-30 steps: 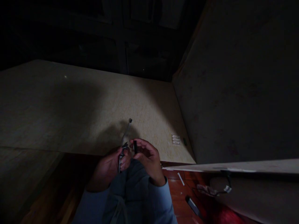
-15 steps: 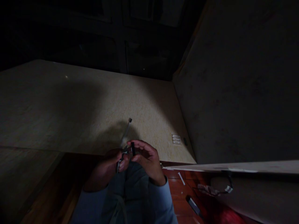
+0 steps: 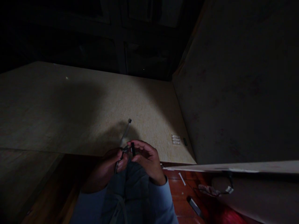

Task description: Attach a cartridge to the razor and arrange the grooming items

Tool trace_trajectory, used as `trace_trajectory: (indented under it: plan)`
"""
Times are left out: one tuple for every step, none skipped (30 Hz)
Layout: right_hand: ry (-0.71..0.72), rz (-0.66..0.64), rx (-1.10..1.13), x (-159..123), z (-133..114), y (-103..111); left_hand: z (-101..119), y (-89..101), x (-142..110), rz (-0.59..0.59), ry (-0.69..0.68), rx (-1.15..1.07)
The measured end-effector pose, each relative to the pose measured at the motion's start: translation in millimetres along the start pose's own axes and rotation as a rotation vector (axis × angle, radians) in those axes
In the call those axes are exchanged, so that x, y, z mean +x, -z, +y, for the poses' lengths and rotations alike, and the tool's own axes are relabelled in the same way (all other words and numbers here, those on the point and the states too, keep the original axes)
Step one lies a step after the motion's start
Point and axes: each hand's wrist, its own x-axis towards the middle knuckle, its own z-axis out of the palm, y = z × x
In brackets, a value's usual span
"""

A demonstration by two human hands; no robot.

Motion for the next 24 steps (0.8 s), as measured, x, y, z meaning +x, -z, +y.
trace_trajectory:
  plan:
    - [0.0,0.004,0.006,0.7,0.2,-0.4,0.0,-0.1,0.3,0.006,-0.007,0.003]
    - [-0.001,0.01,0.015,1.5,0.2,-0.8,0.1,-0.4,0.9,0.011,-0.016,0.007]
    - [-0.002,0.019,0.026,2.6,0.1,-1.2,0.4,-1.0,1.6,0.012,-0.027,0.017]
    - [-0.004,0.028,0.035,3.8,-0.2,-1.5,0.9,-2.0,2.4,0.014,-0.04,0.036]
    - [-0.004,0.04,0.04,5.1,-0.6,-1.8,1.5,-3.2,3.4,0.02,-0.056,0.063]
    - [-0.004,0.055,0.04,6.5,-1.2,-1.9,2.3,-4.6,4.4,0.036,-0.075,0.097]
    - [-0.002,0.074,0.036,7.9,-1.9,-2.0,3.1,-6.1,5.5,0.06,-0.098,0.128]
    - [0.003,0.097,0.03,9.2,-2.6,-2.0,3.7,-7.6,6.6,0.094,-0.122,0.155]
    - [0.009,0.124,0.024,10.4,-3.3,-2.0,4.2,-8.9,7.8,0.135,-0.143,0.172]
    - [0.012,0.154,0.017,11.4,-3.8,-1.8,4.3,-9.8,8.9,0.177,-0.159,0.183]
    - [0.01,0.186,0.011,12.4,-4.2,-1.6,4.2,-10.4,10.1,0.212,-0.17,0.187]
    - [0.005,0.217,0.006,13.1,-4.3,-1.3,3.8,-10.6,11.2,0.239,-0.177,0.185]
    - [-0.002,0.245,0.002,13.8,-4.2,-0.9,3.3,-10.5,12.4,0.255,-0.181,0.178]
    - [-0.01,0.27,0.0,14.3,-3.9,-0.5,2.6,-10.1,13.5,0.264,-0.185,0.167]
    - [-0.019,0.291,0.003,14.7,-3.5,0.0,2.0,-9.5,14.5,0.265,-0.189,0.153]
    - [-0.027,0.31,0.009,15.1,-3.1,0.5,1.5,-9.0,15.5,0.263,-0.194,0.141]
    - [-0.034,0.324,0.017,15.4,-2.6,0.9,1.2,-8.5,16.4,0.262,-0.198,0.13]
    - [-0.041,0.334,0.023,15.6,-2.2,1.2,1.0,-8.2,17.2,0.264,-0.2,0.121]
    - [-0.048,0.339,0.029,15.9,-1.9,1.4,1.1,-8.0,17.8,0.27,-0.202,0.114]
    - [-0.054,0.34,0.032,16.1,-1.7,1.4,1.4,-7.9,18.3,0.276,-0.2,0.109]
    - [-0.056,0.34,0.035,16.4,-1.5,1.3,1.8,-7.9,18.7,0.283,-0.197,0.105]
    - [-0.056,0.341,0.039,16.6,-1.3,1.1,2.3,-7.8,19.0,0.29,-0.192,0.102]
    - [-0.054,0.345,0.046,16.8,-1.1,0.8,2.8,-7.7,19.2,0.297,-0.185,0.101]
    - [-0.05,0.351,0.055,17.0,-0.9,0.4,3.3,-7.4,19.3,0.301,-0.179,0.101]
